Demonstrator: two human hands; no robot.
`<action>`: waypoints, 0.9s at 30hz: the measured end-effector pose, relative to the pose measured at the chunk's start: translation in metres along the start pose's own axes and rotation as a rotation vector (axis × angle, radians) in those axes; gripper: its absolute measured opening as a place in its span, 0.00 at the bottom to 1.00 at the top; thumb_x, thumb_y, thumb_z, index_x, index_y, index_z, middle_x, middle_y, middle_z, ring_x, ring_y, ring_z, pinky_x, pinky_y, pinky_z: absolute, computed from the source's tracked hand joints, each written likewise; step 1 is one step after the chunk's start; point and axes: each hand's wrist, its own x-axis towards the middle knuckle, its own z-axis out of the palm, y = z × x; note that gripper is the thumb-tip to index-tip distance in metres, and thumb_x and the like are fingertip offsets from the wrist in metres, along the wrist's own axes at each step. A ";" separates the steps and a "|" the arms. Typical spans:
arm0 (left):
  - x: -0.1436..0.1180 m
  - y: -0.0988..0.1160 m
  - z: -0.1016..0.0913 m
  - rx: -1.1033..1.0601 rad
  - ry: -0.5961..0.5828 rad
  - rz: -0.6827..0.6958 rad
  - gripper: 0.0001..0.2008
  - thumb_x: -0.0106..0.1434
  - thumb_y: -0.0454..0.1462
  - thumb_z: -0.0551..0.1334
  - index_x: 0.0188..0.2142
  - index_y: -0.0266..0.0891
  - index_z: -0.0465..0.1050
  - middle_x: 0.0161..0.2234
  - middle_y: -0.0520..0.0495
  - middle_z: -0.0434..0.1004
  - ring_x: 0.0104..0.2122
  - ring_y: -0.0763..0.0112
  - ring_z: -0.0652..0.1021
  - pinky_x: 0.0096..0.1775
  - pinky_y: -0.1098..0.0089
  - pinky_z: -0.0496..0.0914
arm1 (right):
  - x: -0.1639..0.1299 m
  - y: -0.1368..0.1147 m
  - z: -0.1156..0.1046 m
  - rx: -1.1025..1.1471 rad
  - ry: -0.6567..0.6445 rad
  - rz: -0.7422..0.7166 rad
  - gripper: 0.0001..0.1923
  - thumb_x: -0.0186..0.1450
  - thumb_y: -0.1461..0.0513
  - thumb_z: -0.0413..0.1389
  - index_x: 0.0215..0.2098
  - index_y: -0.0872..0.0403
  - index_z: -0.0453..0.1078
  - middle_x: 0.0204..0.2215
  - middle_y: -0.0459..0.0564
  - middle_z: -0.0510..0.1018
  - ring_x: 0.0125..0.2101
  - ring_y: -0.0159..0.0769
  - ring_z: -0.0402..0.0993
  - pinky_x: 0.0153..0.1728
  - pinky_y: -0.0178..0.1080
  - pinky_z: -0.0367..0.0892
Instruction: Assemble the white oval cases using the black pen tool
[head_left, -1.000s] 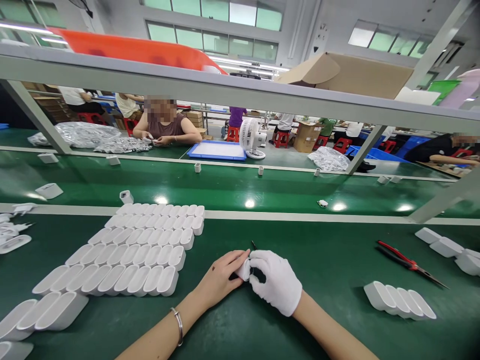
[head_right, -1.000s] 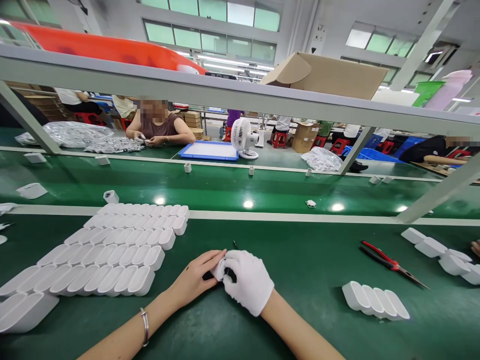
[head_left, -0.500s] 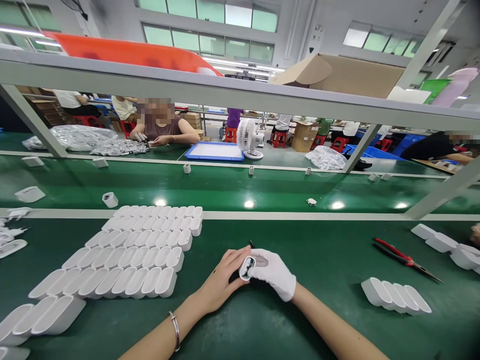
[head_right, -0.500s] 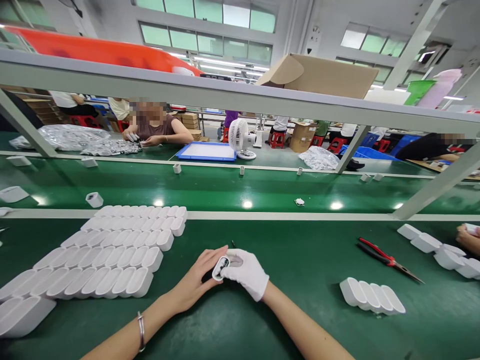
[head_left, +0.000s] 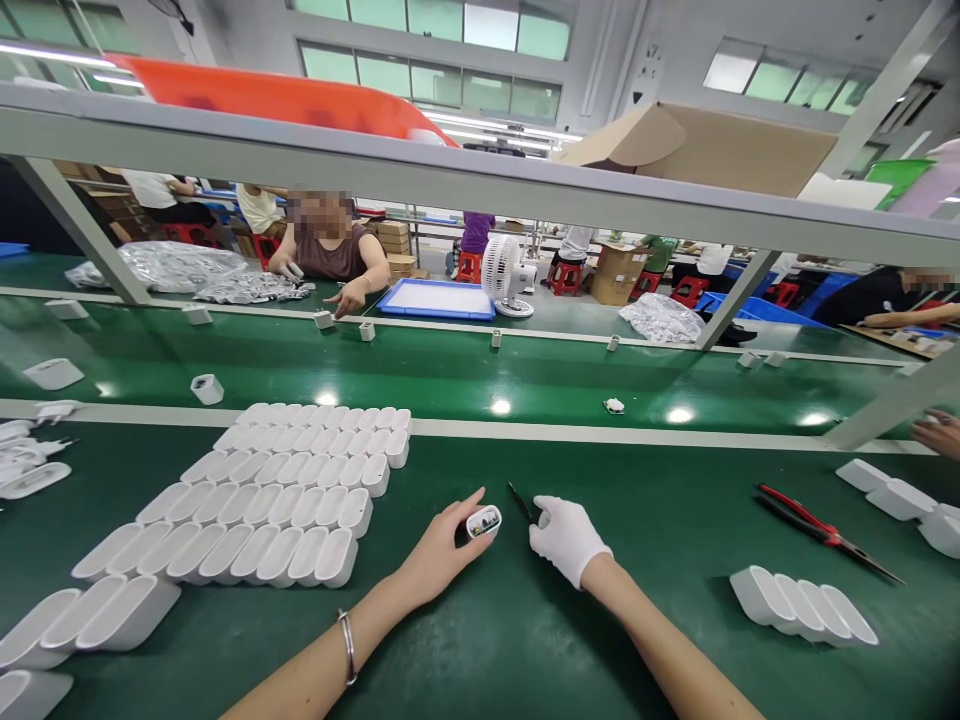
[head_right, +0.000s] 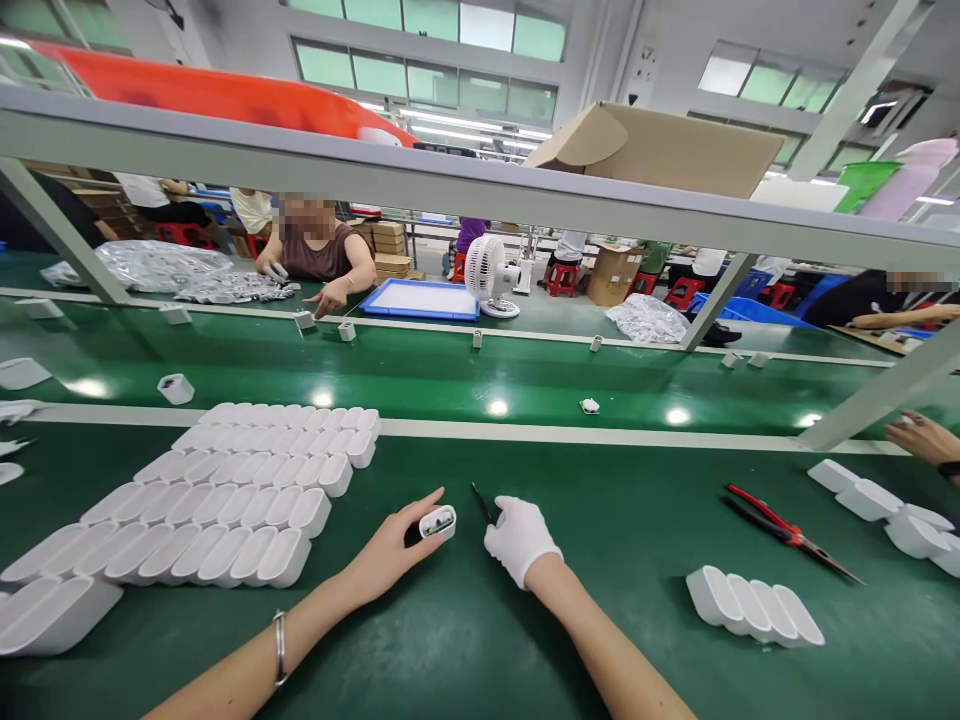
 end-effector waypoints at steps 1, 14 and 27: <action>0.000 0.000 0.000 0.000 -0.006 -0.012 0.29 0.62 0.44 0.59 0.62 0.42 0.56 0.50 0.45 0.72 0.49 0.62 0.71 0.54 0.60 0.62 | 0.001 -0.003 -0.001 0.117 -0.040 0.060 0.10 0.50 0.68 0.52 0.30 0.54 0.70 0.13 0.41 0.70 0.12 0.28 0.64 0.15 0.31 0.60; 0.001 0.001 -0.002 0.035 -0.032 0.010 0.26 0.62 0.43 0.60 0.59 0.45 0.61 0.42 0.48 0.72 0.40 0.63 0.73 0.47 0.62 0.67 | -0.008 -0.011 0.006 -0.039 0.100 -0.253 0.13 0.59 0.64 0.49 0.42 0.53 0.69 0.36 0.51 0.75 0.29 0.34 0.73 0.33 0.39 0.71; 0.000 0.003 -0.003 0.057 -0.055 0.020 0.24 0.63 0.43 0.59 0.58 0.46 0.62 0.41 0.48 0.70 0.39 0.64 0.72 0.45 0.64 0.66 | -0.002 -0.011 -0.029 -0.841 -0.203 -0.383 0.09 0.62 0.67 0.52 0.36 0.50 0.72 0.32 0.51 0.75 0.30 0.40 0.73 0.26 0.37 0.63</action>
